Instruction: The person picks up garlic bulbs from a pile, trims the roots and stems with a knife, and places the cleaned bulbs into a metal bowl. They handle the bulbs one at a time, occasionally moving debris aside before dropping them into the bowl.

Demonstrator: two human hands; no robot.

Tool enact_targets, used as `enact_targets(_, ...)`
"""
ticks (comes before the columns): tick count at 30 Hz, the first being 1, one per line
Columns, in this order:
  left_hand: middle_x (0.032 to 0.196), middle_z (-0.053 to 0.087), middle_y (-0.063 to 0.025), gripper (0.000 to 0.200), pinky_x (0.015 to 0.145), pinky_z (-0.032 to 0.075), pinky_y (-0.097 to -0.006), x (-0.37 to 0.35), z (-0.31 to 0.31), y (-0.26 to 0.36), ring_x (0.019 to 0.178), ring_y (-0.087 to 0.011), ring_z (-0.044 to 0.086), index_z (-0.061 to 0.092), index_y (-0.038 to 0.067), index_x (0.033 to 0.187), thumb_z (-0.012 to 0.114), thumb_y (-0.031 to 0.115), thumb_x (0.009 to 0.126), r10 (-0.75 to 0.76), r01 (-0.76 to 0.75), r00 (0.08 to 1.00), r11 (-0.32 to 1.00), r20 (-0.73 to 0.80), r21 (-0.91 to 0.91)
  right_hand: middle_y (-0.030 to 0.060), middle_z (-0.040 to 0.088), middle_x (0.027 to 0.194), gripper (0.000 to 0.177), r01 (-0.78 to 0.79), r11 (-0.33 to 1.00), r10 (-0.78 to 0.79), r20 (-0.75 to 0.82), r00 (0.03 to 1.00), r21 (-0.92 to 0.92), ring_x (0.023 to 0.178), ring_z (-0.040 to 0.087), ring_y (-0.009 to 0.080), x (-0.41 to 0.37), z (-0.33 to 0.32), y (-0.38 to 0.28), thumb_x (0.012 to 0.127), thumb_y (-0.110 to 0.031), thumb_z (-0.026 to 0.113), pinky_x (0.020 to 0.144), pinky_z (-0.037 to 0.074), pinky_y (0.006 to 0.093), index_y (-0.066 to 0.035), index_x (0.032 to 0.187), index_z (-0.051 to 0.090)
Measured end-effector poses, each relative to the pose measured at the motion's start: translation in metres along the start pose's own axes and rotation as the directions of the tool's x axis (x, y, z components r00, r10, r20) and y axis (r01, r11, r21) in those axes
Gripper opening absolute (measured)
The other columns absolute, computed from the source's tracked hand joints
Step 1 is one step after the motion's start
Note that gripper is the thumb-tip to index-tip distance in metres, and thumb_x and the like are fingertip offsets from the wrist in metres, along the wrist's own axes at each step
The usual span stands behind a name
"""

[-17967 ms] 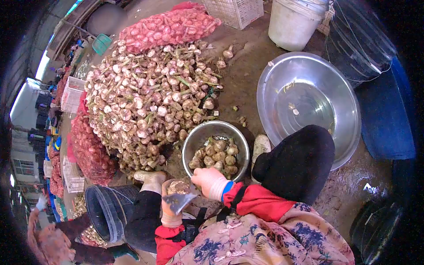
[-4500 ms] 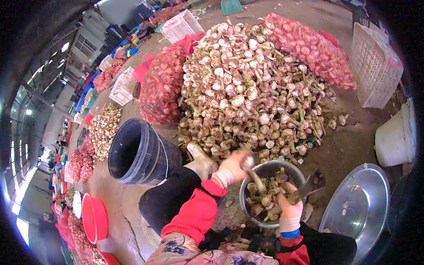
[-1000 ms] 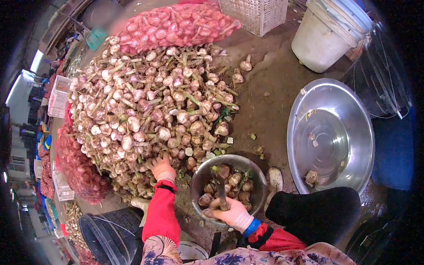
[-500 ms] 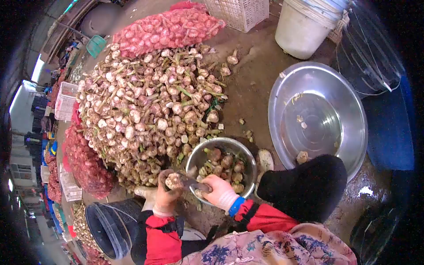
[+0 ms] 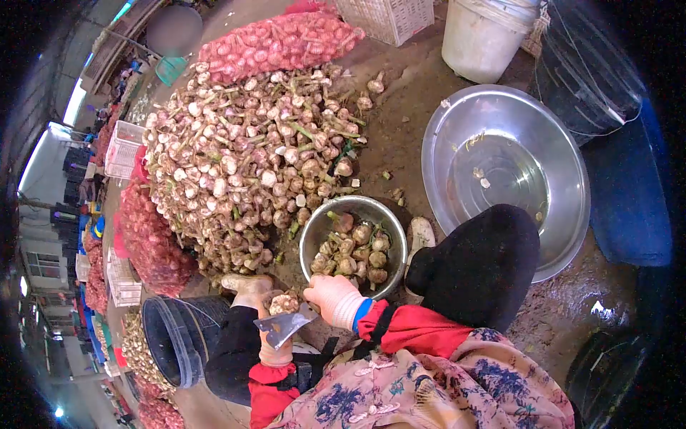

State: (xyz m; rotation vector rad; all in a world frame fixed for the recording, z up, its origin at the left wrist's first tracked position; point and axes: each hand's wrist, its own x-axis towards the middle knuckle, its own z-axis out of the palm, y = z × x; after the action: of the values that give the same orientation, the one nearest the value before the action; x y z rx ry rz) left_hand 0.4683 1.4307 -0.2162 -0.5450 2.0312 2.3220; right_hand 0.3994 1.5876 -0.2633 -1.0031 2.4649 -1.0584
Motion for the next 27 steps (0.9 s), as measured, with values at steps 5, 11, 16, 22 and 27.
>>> enact_targets(5, 0.102, 0.058, -0.0102, 0.055, 0.076, 0.050, -0.0289, -0.027, 0.019, 0.026, 0.090, -0.0156, 0.059, 0.044, 0.002, 0.112, 0.073, -0.004, 0.066, 0.100, -0.117, 0.993, 0.888, 0.063, 0.445, 0.0175, 0.064, 0.093, 0.025, -0.424, 0.903, 0.409, 0.174, 0.896, 0.063, 0.091, 0.063, 0.0353, 0.009, -0.011, 0.045, 0.070, -0.007, 0.059, 0.079, 0.051, 0.0417, -0.004, 0.095, 0.064)
enact_targets(11, 0.108, 0.057, -0.0104, 0.059, 0.078, 0.053, -0.0327, -0.023, -0.008, 0.024, 0.090, -0.0179, 0.059, 0.047, 0.003, 0.120, 0.070, -0.005, 0.066, 0.072, -0.041, 0.984, 0.981, -0.161, 0.188, 0.0160, 0.060, 0.086, 0.016, -0.266, 0.832, 0.451, -0.314, 0.836, 0.487, 0.087, 0.060, 0.0337, 0.013, 0.000, 0.048, 0.073, -0.009, 0.062, 0.076, 0.049, 0.0396, -0.004, 0.088, 0.063)
enact_targets(16, 0.111, 0.055, -0.0109, 0.060, 0.084, 0.051, -0.0428, -0.008, -0.020, -0.003, 0.095, -0.0253, 0.059, 0.041, 0.007, 0.129, 0.069, 0.005, 0.076, 0.049, -0.119, 0.975, 0.938, -0.217, -0.325, 0.0107, 0.056, 0.084, 0.023, 0.131, 0.920, -0.037, -0.253, 0.967, 0.368, 0.082, 0.057, 0.0319, 0.002, 0.013, 0.016, 0.068, -0.011, 0.070, 0.069, 0.047, 0.0380, -0.008, 0.087, 0.059)
enact_targets(22, 0.119, 0.054, -0.0148, 0.057, 0.087, 0.049, -0.0421, -0.007, -0.026, -0.005, 0.101, -0.0297, 0.058, 0.043, 0.011, 0.129, 0.066, 0.016, 0.077, -0.003, -0.022, 0.999, 0.856, -0.048, -0.516, 0.0100, 0.056, 0.086, 0.027, 0.214, 0.921, -0.124, -0.274, 0.954, 0.325, 0.081, 0.058, 0.0324, 0.005, -0.001, 0.002, 0.067, -0.017, 0.074, 0.068, 0.048, 0.0396, -0.010, 0.089, 0.060)
enact_targets(27, 0.114, 0.059, -0.0139, 0.046, 0.080, 0.051, -0.0349, -0.002, 0.031, 0.024, 0.098, -0.0248, 0.061, 0.042, 0.007, 0.127, 0.061, 0.013, 0.085, 0.113, -0.029, 0.992, 0.628, 0.055, -0.778, 0.0146, 0.065, 0.094, 0.031, -0.314, 0.799, 0.300, 0.113, 0.947, 0.513, 0.089, 0.062, 0.0326, 0.013, 0.042, 0.069, 0.066, -0.008, 0.064, 0.077, 0.049, 0.0372, -0.006, 0.098, 0.065)
